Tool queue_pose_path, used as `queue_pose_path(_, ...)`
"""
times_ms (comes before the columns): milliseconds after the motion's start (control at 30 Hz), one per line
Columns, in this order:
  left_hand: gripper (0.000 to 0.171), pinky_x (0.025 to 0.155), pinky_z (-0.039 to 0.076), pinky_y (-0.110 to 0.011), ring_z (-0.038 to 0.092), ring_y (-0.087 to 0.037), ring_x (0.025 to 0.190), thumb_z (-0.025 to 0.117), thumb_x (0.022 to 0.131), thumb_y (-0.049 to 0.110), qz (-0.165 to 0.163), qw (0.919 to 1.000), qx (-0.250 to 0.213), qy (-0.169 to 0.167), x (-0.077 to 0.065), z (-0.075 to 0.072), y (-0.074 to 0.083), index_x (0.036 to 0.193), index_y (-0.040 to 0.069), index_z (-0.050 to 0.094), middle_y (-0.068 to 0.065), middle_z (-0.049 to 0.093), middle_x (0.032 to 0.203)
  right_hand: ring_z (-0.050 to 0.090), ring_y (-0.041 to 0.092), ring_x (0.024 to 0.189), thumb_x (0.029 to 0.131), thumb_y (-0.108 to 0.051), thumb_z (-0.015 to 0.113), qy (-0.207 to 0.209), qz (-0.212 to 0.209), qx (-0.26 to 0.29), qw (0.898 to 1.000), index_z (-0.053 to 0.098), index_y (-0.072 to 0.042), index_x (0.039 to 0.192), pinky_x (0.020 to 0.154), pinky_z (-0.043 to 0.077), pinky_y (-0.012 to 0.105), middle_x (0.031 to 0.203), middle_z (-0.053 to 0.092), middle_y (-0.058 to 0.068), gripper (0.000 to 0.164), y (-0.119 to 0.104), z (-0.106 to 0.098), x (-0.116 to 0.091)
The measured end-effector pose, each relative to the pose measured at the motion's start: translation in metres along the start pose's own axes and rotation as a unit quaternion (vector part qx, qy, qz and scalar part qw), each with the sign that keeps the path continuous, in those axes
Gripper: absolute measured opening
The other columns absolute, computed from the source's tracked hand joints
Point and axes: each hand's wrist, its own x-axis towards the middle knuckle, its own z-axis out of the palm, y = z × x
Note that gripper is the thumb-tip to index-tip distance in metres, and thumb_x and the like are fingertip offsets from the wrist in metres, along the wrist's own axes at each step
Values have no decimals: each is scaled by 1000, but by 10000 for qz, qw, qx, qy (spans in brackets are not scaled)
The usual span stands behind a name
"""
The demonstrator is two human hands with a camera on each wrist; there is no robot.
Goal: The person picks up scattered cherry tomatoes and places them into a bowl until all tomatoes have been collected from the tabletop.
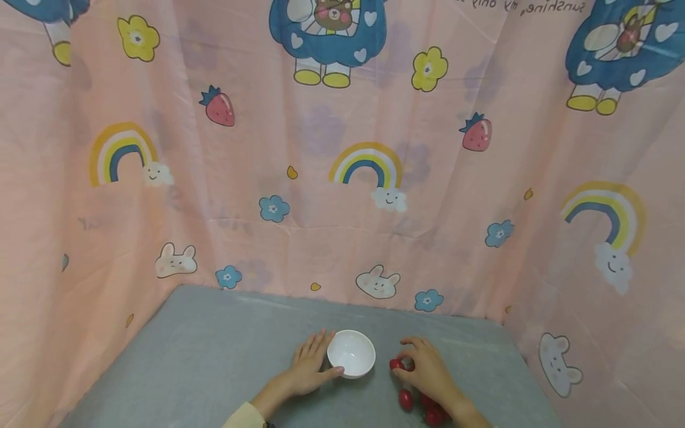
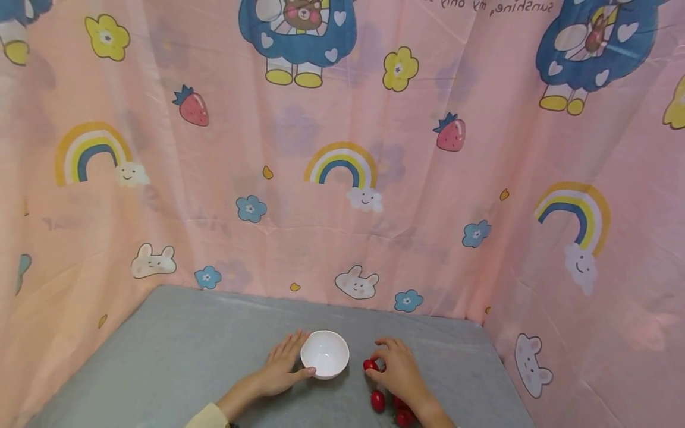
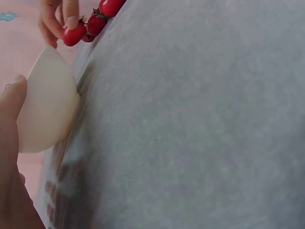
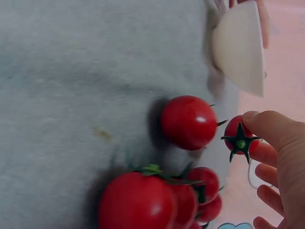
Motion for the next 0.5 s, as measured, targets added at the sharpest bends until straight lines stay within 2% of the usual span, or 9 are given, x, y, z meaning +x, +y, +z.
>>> queue_pose_path(167, 90, 116, 7, -72, 8, -46, 153, 51, 92, 66, -81, 9999, -64, -14, 3, 4, -5, 160, 20, 15, -18, 11, 167, 56, 31, 118, 72, -33, 87, -2, -11, -142, 9999, 76, -20, 83, 101, 44, 59, 121, 67, 7, 20, -6, -5, 9)
queue_pose_path(500, 91, 117, 9, -71, 9, -44, 154, 51, 90, 69, -181, 9998, -95, -54, 4, 4, -5, 160, 22, 15, -17, 12, 167, 57, 32, 119, 73, -32, 87, 202, -248, -197, 9993, 76, -20, 84, 102, 45, 57, 123, 66, 8, 19, -19, -15, 26)
